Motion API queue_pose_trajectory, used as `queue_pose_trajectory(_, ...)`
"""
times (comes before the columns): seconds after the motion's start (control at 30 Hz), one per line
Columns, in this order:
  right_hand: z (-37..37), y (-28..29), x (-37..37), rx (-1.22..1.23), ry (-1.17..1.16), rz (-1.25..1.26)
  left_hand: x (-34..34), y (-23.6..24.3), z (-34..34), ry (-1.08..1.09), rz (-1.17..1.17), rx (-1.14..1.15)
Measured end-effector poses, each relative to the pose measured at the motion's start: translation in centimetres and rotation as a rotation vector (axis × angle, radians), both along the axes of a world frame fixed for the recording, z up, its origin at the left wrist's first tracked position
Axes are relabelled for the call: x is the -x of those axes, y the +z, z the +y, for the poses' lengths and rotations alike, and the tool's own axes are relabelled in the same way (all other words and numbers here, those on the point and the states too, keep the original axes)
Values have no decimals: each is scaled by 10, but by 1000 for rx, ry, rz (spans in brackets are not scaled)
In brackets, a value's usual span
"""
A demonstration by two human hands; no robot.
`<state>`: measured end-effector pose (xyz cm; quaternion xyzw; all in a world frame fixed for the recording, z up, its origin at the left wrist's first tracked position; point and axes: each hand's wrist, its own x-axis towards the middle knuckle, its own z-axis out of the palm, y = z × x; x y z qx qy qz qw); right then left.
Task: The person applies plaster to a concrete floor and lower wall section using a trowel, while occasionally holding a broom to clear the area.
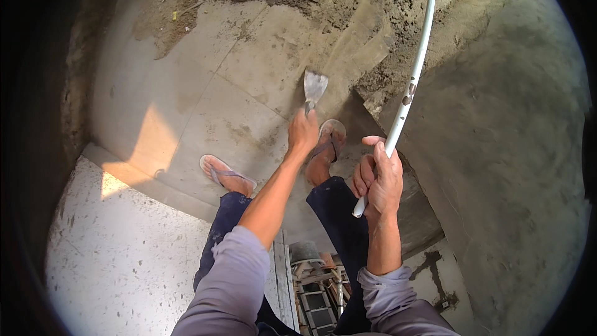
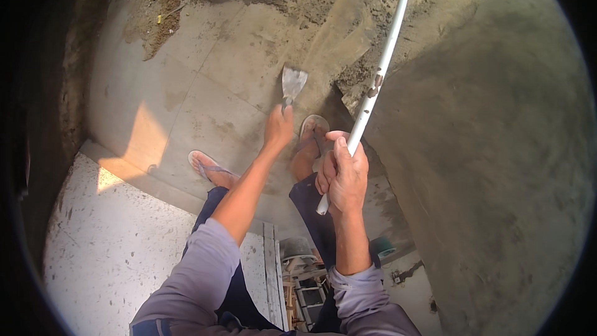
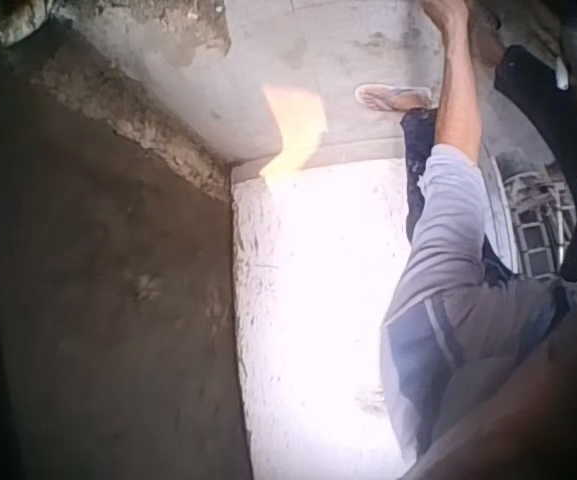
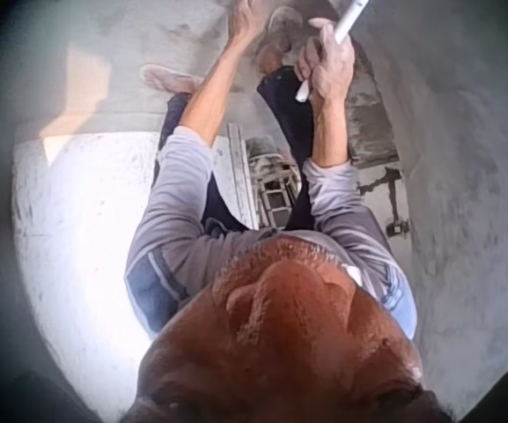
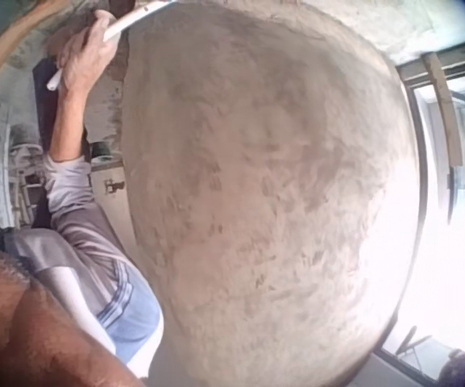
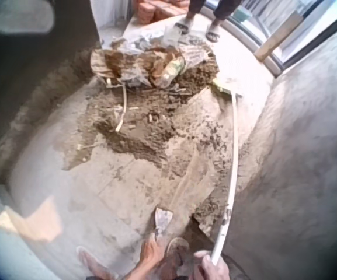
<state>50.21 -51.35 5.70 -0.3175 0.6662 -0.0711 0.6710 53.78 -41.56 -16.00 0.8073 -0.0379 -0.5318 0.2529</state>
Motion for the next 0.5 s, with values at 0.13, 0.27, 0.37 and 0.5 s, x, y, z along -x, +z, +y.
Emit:
queue_pose_trajectory(0.13, 0, 2, -3, -11, 30, -23, -71, -34, -121, 239, -1, 225)
queue_pose_trajectory(0.27, 3, 0, -4, -9, 40, 12, -122, -11, -167, 235, -55, 253)
queue_pose_trajectory(0.37, 6, -4, -2, 18, 0, 14, -45, 5, -70, 303, -166, 284)
queue_pose_trajectory(0.5, 9, -2, -8, 24, -2, 25, 14, 19, 55, 191, -71, -42)
